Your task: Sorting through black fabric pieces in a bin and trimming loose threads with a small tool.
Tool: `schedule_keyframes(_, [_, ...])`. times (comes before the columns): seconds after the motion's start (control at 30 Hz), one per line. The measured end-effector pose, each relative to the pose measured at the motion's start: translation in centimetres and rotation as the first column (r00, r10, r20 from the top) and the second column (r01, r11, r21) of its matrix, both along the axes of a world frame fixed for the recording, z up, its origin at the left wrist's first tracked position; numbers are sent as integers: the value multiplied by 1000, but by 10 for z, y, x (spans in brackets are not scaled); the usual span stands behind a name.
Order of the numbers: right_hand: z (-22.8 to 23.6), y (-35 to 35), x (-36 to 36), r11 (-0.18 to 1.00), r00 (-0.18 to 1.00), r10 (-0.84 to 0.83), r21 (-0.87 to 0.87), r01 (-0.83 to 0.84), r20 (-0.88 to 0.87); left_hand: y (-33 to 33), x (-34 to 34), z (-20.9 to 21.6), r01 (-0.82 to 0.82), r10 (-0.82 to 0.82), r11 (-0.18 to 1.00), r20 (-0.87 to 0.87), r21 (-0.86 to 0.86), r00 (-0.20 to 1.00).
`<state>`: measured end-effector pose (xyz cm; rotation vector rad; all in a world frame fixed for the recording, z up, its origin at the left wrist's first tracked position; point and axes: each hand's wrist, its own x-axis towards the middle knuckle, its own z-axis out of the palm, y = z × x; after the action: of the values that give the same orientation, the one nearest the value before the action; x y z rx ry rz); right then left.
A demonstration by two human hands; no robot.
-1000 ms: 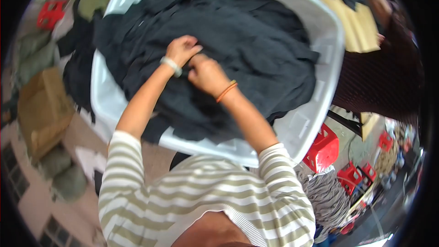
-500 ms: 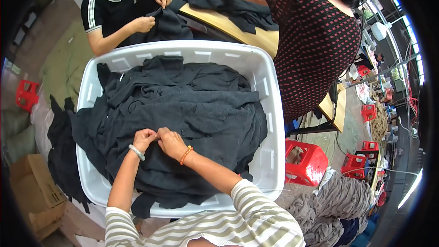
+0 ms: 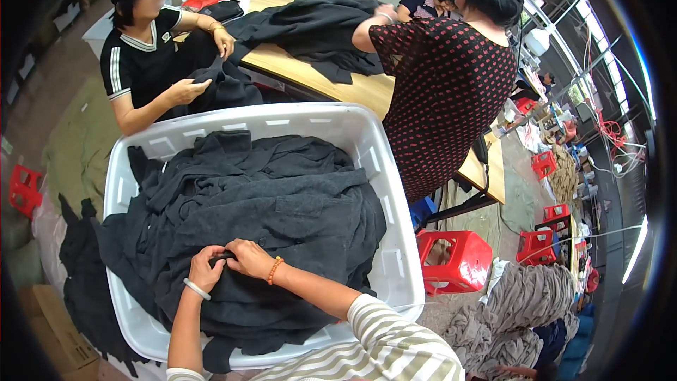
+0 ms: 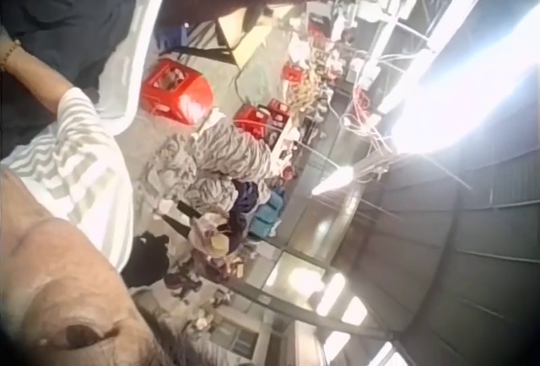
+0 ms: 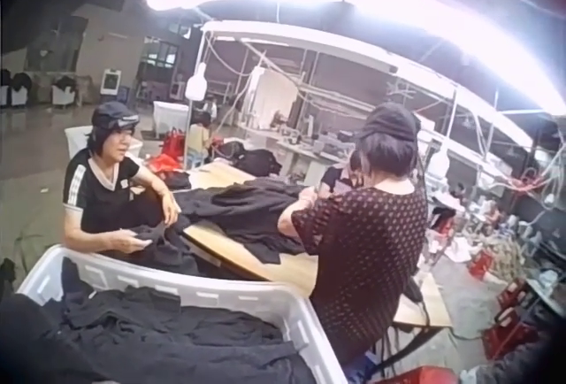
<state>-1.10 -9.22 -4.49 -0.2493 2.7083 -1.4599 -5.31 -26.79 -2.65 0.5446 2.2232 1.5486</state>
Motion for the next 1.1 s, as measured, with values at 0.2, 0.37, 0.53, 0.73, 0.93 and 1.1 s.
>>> schedule_keyframes(0.2, [-11,3,-18,999,1000,13,-40,-13,10,4,-20,-4,52,-115,979,-324,-197,939])
schedule_keyframes(0.37, [-6,9,-31,994,998,50,-99,-45,45,5,-35,-11,9,-54,989,-297,-150,953])
schedule_keyframes(0.53, [-1,8,-26,979,991,11,-201,16,133,0,-32,-5,21,-53,990,-229,-141,972])
schedule_keyframes(0.73, [4,-3,-17,987,993,10,-159,8,116,-13,-30,-20,78,-105,985,-185,-151,977])
schedule_keyframes(0.93, [10,32,36,982,992,-45,189,23,117,-15,-23,-34,-183,43,933,-411,-309,910])
schedule_keyframes(1.1, [-13,34,56,972,956,-225,106,208,188,33,2,-8,-177,-127,914,-673,-364,729])
